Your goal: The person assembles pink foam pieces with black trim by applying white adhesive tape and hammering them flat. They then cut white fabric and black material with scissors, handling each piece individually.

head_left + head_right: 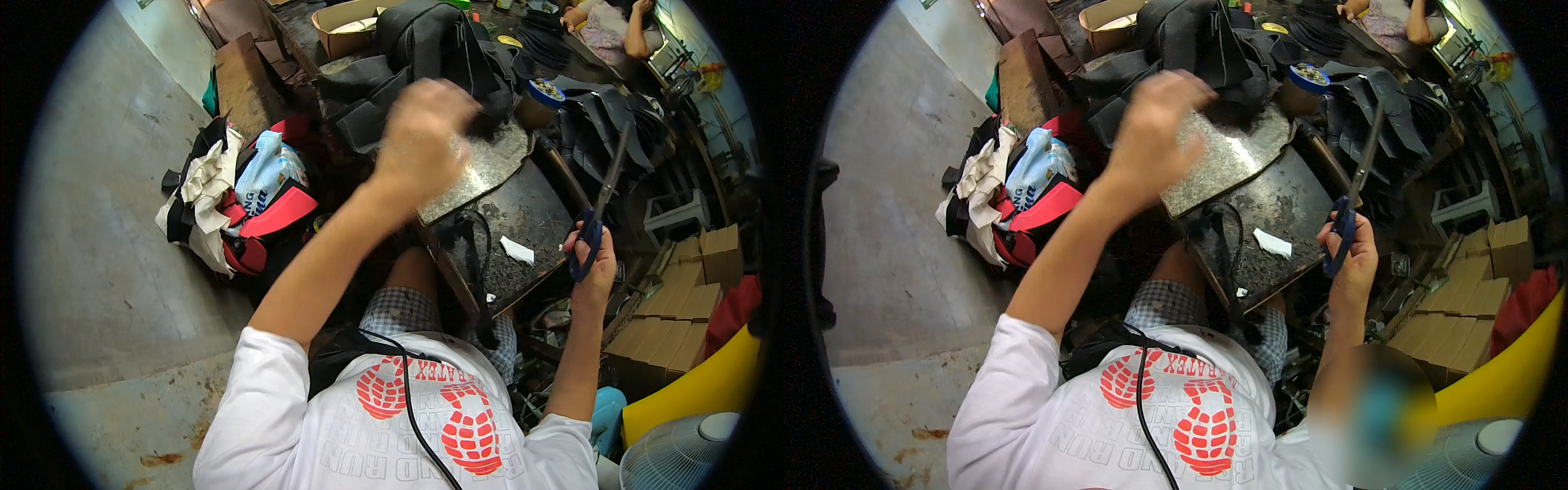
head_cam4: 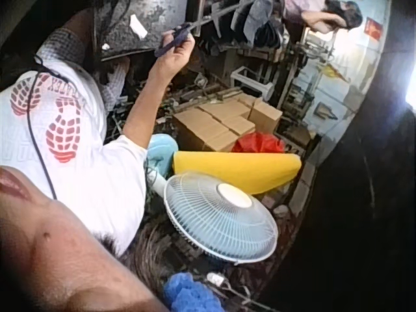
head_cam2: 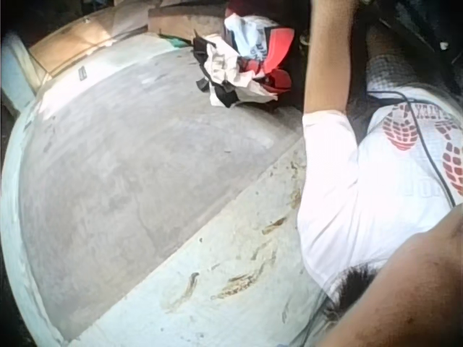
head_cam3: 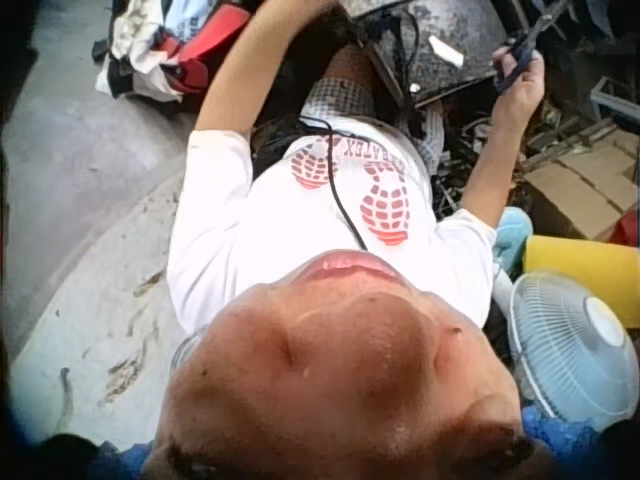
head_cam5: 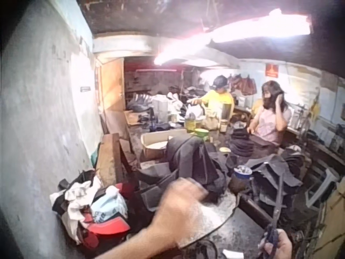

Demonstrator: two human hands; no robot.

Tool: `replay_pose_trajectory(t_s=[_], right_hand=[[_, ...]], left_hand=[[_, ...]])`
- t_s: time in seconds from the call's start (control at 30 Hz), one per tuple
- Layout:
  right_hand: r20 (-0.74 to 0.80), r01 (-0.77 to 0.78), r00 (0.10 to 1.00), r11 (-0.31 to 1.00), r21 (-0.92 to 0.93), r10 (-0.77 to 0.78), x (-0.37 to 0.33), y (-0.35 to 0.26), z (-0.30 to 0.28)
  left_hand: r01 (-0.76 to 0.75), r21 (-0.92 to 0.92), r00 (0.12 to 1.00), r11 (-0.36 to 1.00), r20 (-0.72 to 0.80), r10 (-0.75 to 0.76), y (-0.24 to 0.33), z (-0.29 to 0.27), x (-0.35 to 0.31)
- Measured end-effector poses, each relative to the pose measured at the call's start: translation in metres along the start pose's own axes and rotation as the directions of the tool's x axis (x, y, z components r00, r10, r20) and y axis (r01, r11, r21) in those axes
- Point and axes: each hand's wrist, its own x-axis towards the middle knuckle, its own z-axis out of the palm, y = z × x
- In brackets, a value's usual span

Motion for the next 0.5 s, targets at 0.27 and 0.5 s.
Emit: replay_pose_trajectory(t_s=[0.27,0.5], right_hand=[[-0.048,-0.017,0.999,0.996,0.092,0.021,0.005,0.058,0.035],[-0.136,0.087,0.988,0.993,0.075,-0.076,0.002,0.067,0.032]], left_hand=[[0.615,-0.174,0.788,0.769,0.166,-0.592,-0.127,0.078,0.085],[0.013,-0.836,0.999,0.548,-0.006,-0.033,-0.066,0.023,0.191]])
